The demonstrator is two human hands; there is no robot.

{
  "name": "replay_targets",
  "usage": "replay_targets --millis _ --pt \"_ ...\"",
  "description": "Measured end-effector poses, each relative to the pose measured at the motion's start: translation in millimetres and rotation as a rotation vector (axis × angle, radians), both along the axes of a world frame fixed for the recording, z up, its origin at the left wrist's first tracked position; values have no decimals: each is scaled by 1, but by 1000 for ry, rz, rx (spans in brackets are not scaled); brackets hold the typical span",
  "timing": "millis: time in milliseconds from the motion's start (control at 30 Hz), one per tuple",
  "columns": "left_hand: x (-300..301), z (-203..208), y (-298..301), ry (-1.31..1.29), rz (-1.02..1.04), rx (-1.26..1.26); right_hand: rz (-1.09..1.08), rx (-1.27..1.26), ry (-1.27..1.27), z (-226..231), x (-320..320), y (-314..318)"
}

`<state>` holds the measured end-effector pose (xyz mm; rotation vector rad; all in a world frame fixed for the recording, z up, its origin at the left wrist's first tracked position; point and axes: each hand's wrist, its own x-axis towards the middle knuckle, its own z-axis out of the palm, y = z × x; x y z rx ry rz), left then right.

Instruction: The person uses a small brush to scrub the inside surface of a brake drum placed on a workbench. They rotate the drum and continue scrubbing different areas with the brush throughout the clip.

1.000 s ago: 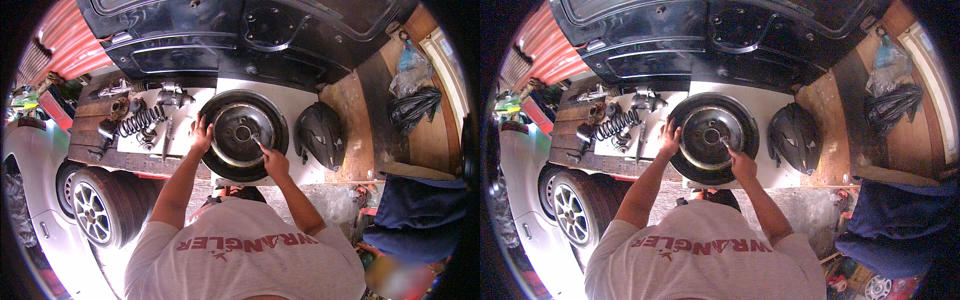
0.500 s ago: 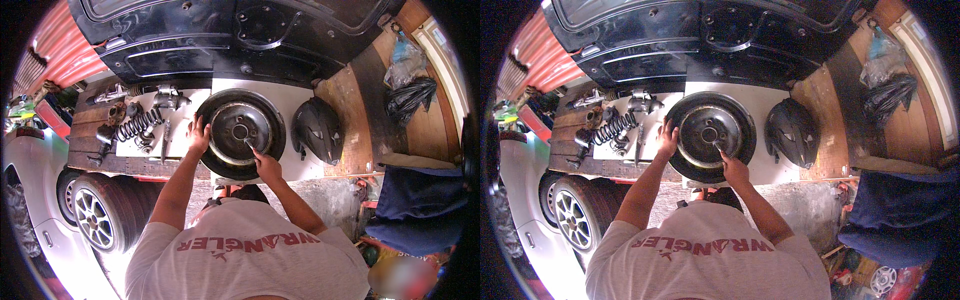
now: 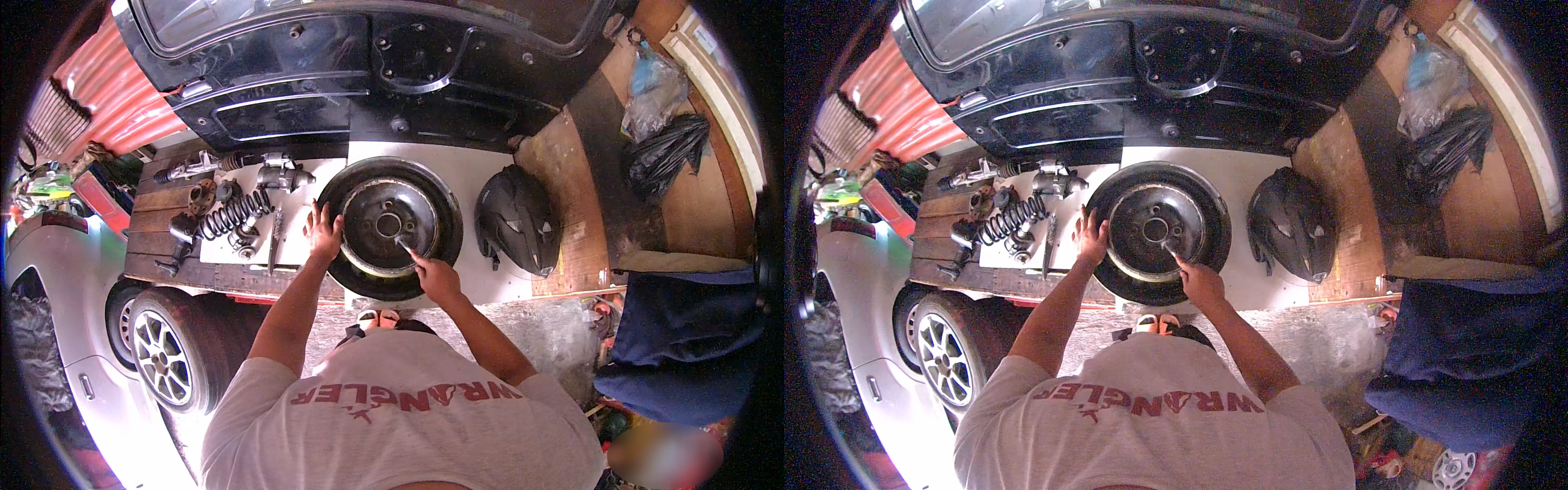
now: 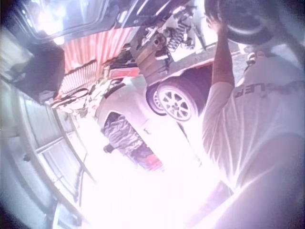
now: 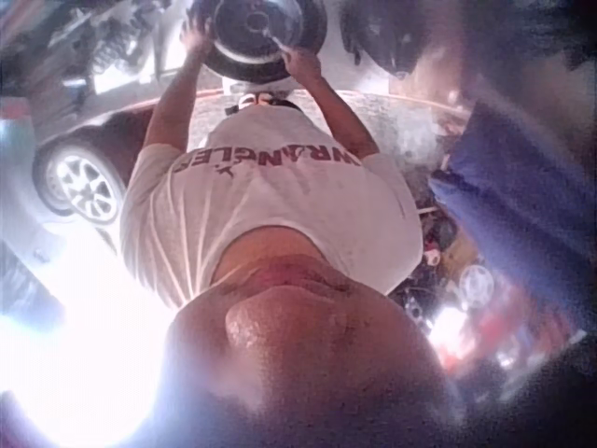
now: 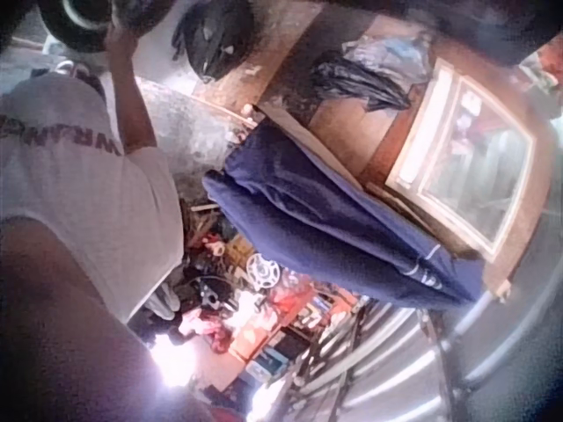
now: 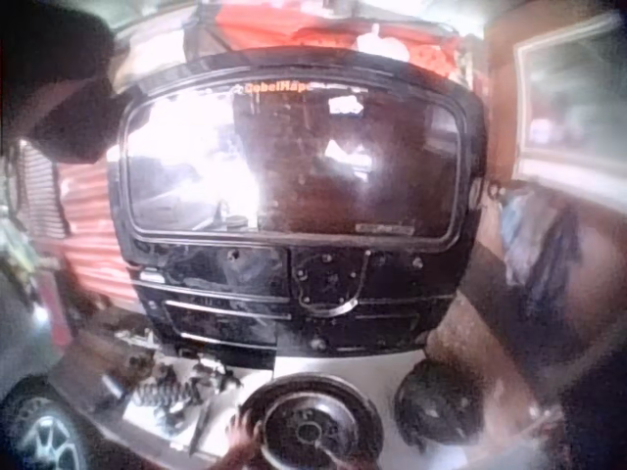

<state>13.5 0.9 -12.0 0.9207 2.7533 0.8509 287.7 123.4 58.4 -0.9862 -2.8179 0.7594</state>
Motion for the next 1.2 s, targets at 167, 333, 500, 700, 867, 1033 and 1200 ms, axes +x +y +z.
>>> replay_targets --millis 167,333,500,700,867,1033,1200 --pt "25 -5 -9 29 102 -82 45 24 -87 2 4 7" --pt "53 4 -14 -11 146 -130 -25 61 -33 -4 0 53" --pt "56 9 -12 2 167 -173 95 129 -9 -18 9 41" --pt "55 6 -12 33 186 -123 256 71 -87 -5 24 20" --pt "57 9 -14 26 192 -121 70 80 -10 4 -7 52" --pt "53 5 -17 15 199 -109 105 49 19 -4 -11 47" --pt "53 4 -16 -10 187 -74 186 21 28 -14 11 15"
